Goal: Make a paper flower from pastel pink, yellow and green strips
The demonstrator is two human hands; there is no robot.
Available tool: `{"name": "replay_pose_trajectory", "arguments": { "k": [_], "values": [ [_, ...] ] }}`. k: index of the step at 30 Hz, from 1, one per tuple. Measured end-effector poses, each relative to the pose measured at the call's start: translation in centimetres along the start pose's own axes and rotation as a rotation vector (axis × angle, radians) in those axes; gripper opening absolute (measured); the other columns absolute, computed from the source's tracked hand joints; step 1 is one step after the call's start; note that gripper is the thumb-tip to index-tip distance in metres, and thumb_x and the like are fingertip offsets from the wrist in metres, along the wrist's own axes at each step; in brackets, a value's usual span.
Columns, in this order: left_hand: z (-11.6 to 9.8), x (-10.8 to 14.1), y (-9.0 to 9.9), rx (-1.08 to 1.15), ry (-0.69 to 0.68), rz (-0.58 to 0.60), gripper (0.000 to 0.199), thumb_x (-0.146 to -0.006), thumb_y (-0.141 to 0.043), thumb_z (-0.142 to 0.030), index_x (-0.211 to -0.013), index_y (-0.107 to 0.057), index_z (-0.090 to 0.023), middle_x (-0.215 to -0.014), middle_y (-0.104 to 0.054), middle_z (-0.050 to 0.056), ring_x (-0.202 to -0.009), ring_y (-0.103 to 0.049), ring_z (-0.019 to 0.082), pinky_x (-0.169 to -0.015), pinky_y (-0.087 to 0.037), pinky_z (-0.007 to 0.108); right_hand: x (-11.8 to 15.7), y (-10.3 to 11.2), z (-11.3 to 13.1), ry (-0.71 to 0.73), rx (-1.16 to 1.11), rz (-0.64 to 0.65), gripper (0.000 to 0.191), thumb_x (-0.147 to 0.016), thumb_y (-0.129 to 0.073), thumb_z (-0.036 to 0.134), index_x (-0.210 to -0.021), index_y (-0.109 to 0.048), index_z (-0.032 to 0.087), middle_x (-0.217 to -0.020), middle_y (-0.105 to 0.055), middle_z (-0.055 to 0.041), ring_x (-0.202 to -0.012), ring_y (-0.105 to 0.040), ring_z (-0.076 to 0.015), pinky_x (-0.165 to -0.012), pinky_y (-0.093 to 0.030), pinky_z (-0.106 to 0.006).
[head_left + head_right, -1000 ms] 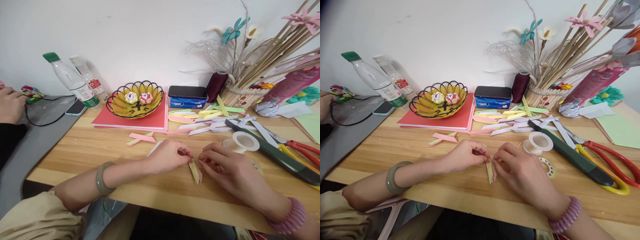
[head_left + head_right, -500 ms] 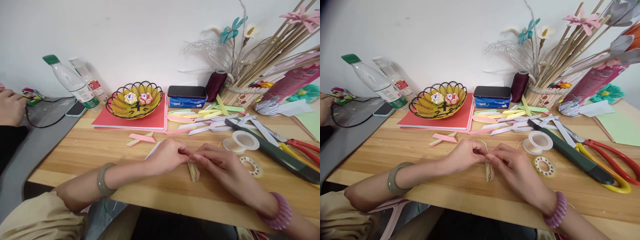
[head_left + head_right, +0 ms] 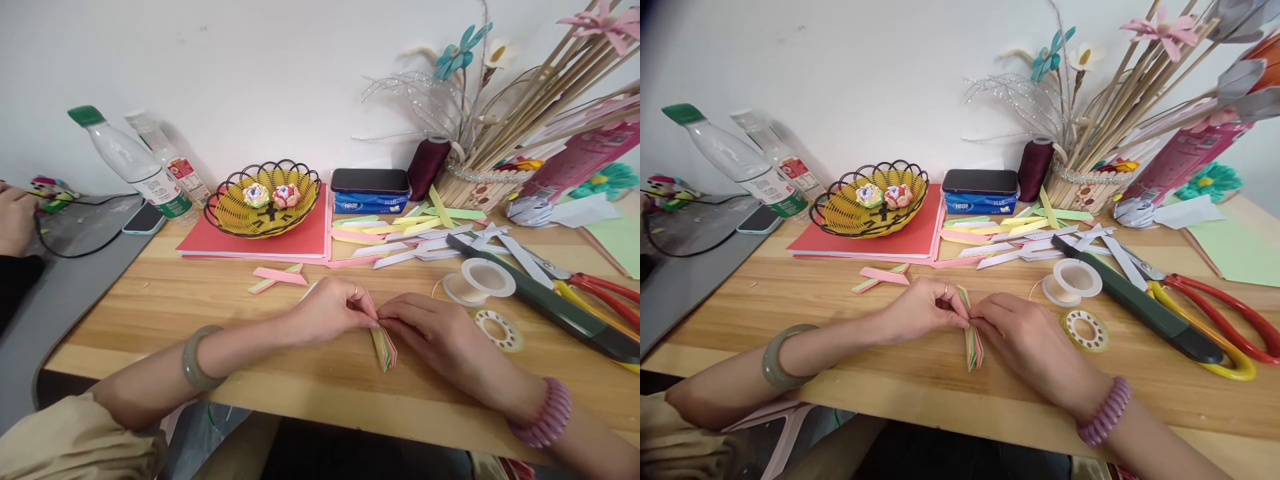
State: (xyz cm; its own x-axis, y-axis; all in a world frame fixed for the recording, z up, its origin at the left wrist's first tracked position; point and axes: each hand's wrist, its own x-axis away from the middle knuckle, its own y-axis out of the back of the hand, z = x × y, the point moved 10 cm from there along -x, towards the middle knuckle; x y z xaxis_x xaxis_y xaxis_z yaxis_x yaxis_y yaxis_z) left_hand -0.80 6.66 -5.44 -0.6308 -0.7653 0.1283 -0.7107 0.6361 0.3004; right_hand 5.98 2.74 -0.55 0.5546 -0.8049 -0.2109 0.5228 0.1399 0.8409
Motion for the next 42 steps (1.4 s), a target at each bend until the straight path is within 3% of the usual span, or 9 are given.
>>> {"name": "replay_pose_trajectory", "arguments": {
  "k": [5, 13, 21, 25, 30, 33, 42],
  "values": [
    [-0.1, 0.0, 0.0, -0.006, 0.003, 0.018, 0.01, -0.068, -0.065, -0.022, -0.068, -0.063, -0.013, -0.072, -0.065, 0.003, -0.069, -0.059, 0.013, -0.065, -0.044, 0.024, -0.2, -0.1, 0.3, 0.009, 0.003, 0.038, 0.02, -0.089, -0.039, 0.021, -0.086, -0.058, 0.019, -0.079, -0.062, -0.0033, -0.07, -0.058, -0.0141, -0.062, -0.045, -0.027],
    [0.0, 0.1, 0.0, 0.01, 0.035, 0.042, 0.009, -0.067, -0.064, -0.022, -0.067, -0.062, -0.013, -0.071, -0.064, 0.003, -0.069, -0.058, 0.014, -0.065, -0.045, 0.024, -0.1, 0.4, -0.6, -0.136, -0.116, -0.011, 0.014, -0.085, -0.046, 0.02, -0.076, -0.057, 0.02, -0.069, -0.06, 0.0004, -0.059, -0.054, -0.0108, -0.053, -0.041, -0.022],
    [-0.5, -0.1, 0.1, 0.23, 0.071, 0.05, 0.009, -0.063, -0.065, -0.012, -0.061, -0.056, -0.011, -0.066, -0.059, 0.002, -0.065, -0.054, 0.01, -0.064, -0.043, 0.023, 0.4, 0.8, 1.5, 0.04, 0.044, -0.106, 0.013, -0.083, -0.045, 0.015, -0.075, -0.055, 0.018, -0.069, -0.056, -0.0029, -0.06, -0.051, -0.0128, -0.052, -0.039, -0.024],
    [-1.0, 0.0, -0.1, 0.241, 0.044, 0.082, 0.011, -0.064, -0.064, -0.013, -0.061, -0.054, -0.012, -0.066, -0.056, 0.0, -0.063, -0.052, 0.01, -0.063, -0.042, 0.024, 0.3, 0.5, 1.6, 0.024, 0.001, -0.042, 0.012, -0.083, -0.045, 0.015, -0.079, -0.056, 0.019, -0.071, -0.056, -0.0029, -0.062, -0.052, -0.0134, -0.054, -0.04, -0.025],
    [-2.0, 0.5, -0.1, 0.009, 0.002, 0.089, 0.01, -0.068, -0.062, -0.015, -0.062, -0.054, -0.013, -0.07, -0.059, 0.001, -0.073, -0.054, 0.013, -0.069, -0.043, 0.027, -0.1, 1.6, 1.3, 0.003, -0.122, -0.074, 0.017, -0.084, -0.041, 0.011, -0.093, -0.052, 0.02, -0.094, -0.058, -0.0065, -0.079, -0.056, -0.0145, -0.066, -0.046, -0.027],
    [-2.9, 0.8, 0.2, -0.196, -0.078, 0.054, 0.01, -0.069, -0.063, -0.015, -0.061, -0.057, -0.015, -0.072, -0.063, 0.001, -0.085, -0.053, 0.015, -0.077, -0.041, 0.027, -0.4, 1.0, 1.3, 0.006, -0.152, -0.005, 0.02, -0.084, -0.04, 0.01, -0.097, -0.05, 0.021, -0.097, -0.058, -0.0057, -0.086, -0.055, -0.0149, -0.073, -0.046, -0.029],
    [-3.0, 0.9, 0.8, -0.352, -0.211, -0.052, 0.009, -0.072, -0.056, -0.011, -0.066, -0.061, -0.016, -0.069, -0.065, -0.001, -0.066, -0.058, 0.011, -0.064, -0.044, 0.021, -0.6, -0.2, 0.2, -0.079, -0.163, 0.048, 0.014, -0.085, -0.045, 0.017, -0.095, -0.054, 0.02, -0.092, -0.057, -0.005, -0.083, -0.055, -0.0162, -0.072, -0.045, -0.031]
  ]
}}
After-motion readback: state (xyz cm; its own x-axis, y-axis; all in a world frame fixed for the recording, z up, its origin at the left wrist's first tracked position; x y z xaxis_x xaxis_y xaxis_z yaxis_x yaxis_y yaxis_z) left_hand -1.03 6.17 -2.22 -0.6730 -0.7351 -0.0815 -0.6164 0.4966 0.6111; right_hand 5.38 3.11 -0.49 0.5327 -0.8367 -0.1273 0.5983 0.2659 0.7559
